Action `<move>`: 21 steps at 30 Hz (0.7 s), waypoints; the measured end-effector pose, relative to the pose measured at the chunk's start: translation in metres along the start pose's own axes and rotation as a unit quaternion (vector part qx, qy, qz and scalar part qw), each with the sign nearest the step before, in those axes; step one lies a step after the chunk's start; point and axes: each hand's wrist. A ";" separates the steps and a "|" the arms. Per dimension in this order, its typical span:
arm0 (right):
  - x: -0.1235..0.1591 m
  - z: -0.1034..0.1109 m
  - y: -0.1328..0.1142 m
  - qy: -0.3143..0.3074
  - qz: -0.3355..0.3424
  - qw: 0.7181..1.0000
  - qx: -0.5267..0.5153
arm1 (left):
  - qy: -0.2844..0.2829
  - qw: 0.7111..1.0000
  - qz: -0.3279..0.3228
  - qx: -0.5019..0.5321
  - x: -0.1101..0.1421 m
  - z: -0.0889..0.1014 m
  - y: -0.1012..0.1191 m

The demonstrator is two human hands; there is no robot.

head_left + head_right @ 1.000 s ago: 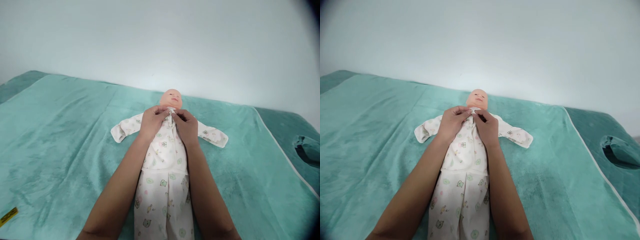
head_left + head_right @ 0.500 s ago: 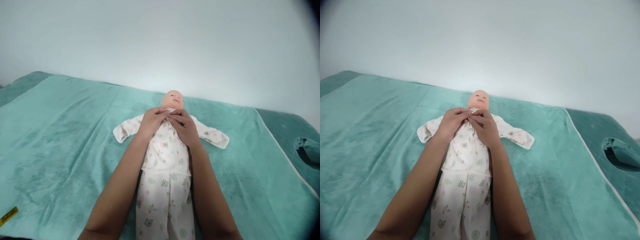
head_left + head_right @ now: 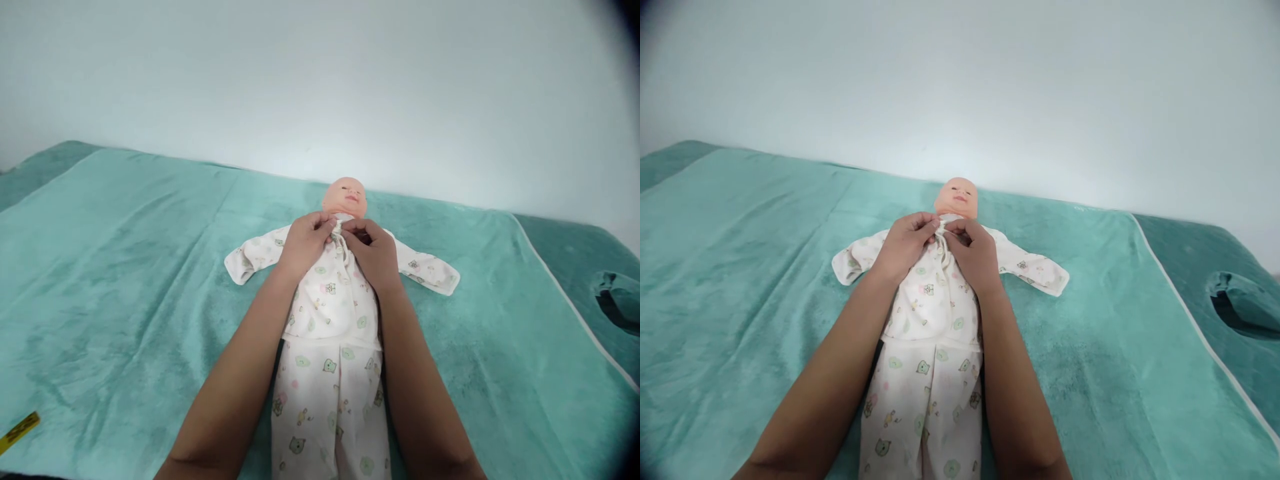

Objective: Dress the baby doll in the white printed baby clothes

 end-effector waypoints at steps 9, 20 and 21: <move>-0.001 -0.001 0.002 0.004 -0.002 1.000 0.001 | 0.027 0.997 0.013 0.077 0.001 -0.004 0.002; 0.000 0.002 0.001 -0.006 0.027 1.000 -0.001 | 0.010 0.989 0.013 0.145 0.002 -0.004 0.003; -0.001 0.002 0.001 -0.006 0.025 1.000 -0.001 | 0.005 0.990 0.014 0.140 0.003 -0.004 0.003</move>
Point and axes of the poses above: each hand's wrist, its own x-axis away from the middle knuckle, its own z-axis out of the back of the hand, y = z × x, and after that the axes turned 4 degrees about x, right-handed
